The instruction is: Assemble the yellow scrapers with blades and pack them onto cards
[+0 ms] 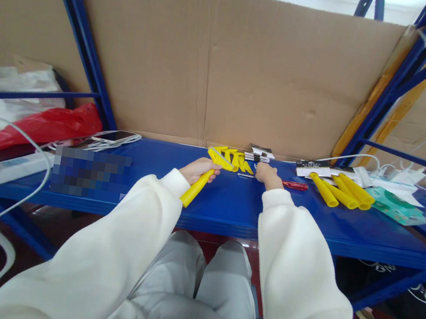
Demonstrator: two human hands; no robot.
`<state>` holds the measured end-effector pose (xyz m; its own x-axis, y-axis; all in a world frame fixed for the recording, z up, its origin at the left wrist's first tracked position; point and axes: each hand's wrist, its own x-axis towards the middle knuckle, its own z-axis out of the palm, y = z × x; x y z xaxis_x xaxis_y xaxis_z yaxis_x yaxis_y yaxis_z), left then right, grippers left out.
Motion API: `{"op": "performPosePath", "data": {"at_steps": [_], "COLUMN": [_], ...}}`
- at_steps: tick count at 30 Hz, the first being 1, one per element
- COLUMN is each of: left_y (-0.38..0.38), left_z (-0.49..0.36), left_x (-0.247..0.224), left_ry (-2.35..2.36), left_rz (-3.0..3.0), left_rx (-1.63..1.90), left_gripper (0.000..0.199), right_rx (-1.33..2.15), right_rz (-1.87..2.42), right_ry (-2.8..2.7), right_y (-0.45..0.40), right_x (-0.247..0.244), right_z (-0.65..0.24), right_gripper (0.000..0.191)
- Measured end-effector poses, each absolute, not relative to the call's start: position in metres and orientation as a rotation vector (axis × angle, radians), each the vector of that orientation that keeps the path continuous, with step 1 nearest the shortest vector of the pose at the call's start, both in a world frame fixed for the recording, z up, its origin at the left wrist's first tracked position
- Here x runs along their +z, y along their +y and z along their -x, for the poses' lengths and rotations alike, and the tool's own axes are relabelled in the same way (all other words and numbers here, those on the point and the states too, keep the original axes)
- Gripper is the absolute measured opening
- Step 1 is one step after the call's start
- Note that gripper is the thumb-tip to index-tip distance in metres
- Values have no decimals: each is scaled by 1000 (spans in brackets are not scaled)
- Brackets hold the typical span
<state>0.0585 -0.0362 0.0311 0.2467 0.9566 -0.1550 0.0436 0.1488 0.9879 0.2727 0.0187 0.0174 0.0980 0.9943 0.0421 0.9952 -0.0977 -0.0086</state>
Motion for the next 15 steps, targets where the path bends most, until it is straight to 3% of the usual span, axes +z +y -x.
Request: {"op": "performPosePath", "data": {"at_steps": [15], "left_y": [-33], "left_z": [-58], "left_x": [29], "left_ry": [1111], "left_rz": [-1230], "left_rx": [909], "left_gripper": [21], "right_rx": [-63], "right_rz": [2238], "right_ry": [-2127], "right_y": [23], "right_x": [17], "right_z": [-272], "right_gripper": [34]}}
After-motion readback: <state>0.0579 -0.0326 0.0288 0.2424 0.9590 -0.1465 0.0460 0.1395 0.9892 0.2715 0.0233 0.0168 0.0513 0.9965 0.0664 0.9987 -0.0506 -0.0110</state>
